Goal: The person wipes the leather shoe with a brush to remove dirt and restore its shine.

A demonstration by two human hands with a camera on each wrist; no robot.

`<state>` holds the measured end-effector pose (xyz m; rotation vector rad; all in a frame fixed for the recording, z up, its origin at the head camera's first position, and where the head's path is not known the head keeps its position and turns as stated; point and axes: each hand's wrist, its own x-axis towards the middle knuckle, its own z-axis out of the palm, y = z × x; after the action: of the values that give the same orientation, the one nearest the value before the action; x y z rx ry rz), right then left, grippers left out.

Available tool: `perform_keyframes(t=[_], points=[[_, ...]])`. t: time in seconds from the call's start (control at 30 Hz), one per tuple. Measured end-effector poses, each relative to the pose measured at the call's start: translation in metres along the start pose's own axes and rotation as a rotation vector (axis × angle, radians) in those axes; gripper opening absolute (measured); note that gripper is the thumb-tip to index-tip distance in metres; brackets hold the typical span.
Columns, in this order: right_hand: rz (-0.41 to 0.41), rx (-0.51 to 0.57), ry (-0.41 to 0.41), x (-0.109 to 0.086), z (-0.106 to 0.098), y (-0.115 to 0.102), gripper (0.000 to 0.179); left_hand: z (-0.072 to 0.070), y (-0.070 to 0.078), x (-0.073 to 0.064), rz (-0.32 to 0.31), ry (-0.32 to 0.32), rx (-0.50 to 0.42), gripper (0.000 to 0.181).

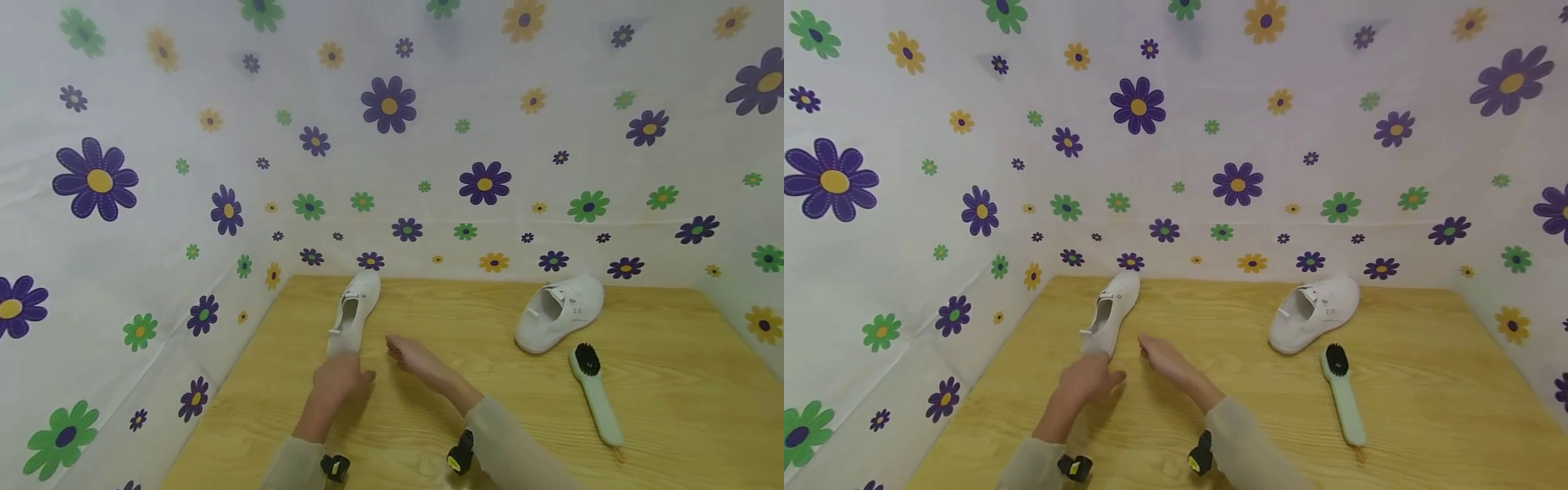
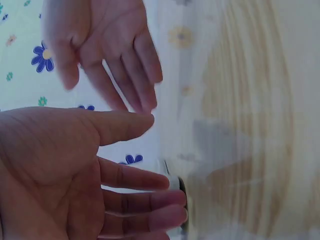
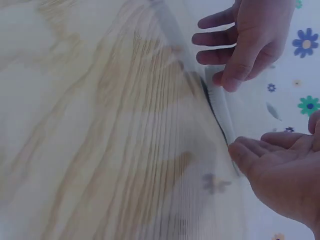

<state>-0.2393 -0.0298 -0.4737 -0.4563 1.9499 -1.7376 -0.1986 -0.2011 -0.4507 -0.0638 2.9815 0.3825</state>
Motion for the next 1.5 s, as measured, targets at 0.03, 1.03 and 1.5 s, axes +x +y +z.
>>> perform_keyframes(t=[0.03, 1.03, 1.5], points=[[-0.01, -0.011, 0.009, -0.006, -0.006, 0.001, 0.065, 0.0, 0.003, 0.001, 0.025, 0.006, 0.001, 0.032], [-0.22, -0.657, 0.573, -0.136, -0.127, 0.009, 0.042, 0.015, 0.045, 0.042, 0.282, -0.018, -0.461, 0.037], [-0.2, -0.699, 0.728, -0.163, -0.178, 0.001, 0.042, 0.028, 0.126, 0.073, 0.506, -0.135, -0.589, 0.063]])
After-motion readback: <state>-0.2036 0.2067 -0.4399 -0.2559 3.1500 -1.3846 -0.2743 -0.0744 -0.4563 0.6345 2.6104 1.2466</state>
